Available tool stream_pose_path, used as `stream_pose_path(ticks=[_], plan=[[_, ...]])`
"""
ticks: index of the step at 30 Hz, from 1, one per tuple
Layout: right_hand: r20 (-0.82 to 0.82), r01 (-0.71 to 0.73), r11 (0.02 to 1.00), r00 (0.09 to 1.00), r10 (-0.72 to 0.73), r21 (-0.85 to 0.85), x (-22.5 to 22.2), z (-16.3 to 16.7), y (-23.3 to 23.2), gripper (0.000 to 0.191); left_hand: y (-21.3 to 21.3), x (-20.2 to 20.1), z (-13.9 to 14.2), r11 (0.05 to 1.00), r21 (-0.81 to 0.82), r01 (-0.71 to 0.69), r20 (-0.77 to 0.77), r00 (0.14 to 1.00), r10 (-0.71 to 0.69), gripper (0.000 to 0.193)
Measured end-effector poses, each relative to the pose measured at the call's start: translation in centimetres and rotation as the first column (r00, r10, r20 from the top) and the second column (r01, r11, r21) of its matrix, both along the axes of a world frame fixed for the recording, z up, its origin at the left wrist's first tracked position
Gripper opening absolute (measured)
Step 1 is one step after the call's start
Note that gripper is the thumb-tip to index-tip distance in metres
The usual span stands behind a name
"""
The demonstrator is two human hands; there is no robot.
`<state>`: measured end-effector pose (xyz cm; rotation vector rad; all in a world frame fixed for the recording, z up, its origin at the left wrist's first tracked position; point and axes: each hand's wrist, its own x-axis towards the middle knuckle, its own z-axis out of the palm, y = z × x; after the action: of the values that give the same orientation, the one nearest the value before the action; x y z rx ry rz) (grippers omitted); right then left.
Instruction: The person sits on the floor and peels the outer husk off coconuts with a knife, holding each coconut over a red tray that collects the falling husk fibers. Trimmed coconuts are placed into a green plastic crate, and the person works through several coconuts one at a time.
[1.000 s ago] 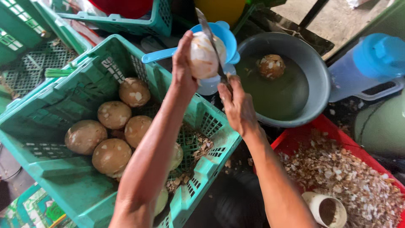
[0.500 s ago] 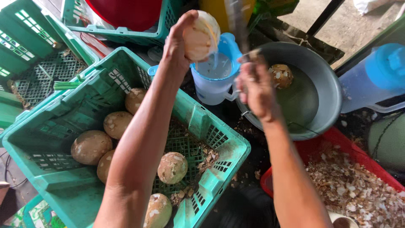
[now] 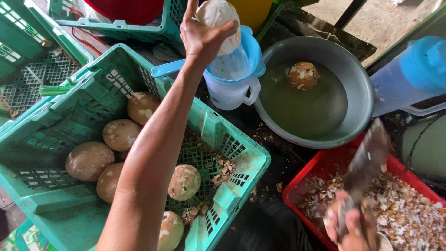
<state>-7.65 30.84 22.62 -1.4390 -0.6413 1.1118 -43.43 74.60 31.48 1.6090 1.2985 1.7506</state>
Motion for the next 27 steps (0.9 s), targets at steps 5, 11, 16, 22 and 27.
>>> stream_pose_path(ticks=[5, 11, 16, 22, 27], plan=[[0.08, 0.277, 0.921, 0.961, -0.266, -0.274, 6.1, -7.3, -5.5, 0.071, 0.1, 0.1, -0.2, 0.945, 0.303, -0.124, -0.263, 0.942, 0.208, 0.069], [0.115, 0.38, 0.857, 0.925, -0.363, -0.348, 8.4, -11.8, -8.3, 0.065, -0.8, 0.1, 0.8, 0.915, 0.397, -0.07, -0.491, 0.826, 0.276, 0.072], [0.112, 0.369, 0.857, 0.929, -0.353, -0.361, 8.1, -12.4, -9.5, 0.06, -1.7, 0.6, 3.0, 0.894, 0.447, -0.019, -0.631, 0.702, 0.331, 0.083], [0.096, 0.369, 0.859, 0.929, -0.359, -0.355, 7.9, -12.6, -10.8, 0.054, -3.0, 1.3, 5.5, 0.896, 0.444, 0.03, -0.702, 0.633, 0.327, 0.09], [0.074, 0.356, 0.876, 0.933, -0.352, -0.326, 6.9, -11.4, -12.1, 0.049, -4.2, 1.9, 6.0, 0.907, 0.419, 0.045, -0.696, 0.657, 0.289, 0.099]])
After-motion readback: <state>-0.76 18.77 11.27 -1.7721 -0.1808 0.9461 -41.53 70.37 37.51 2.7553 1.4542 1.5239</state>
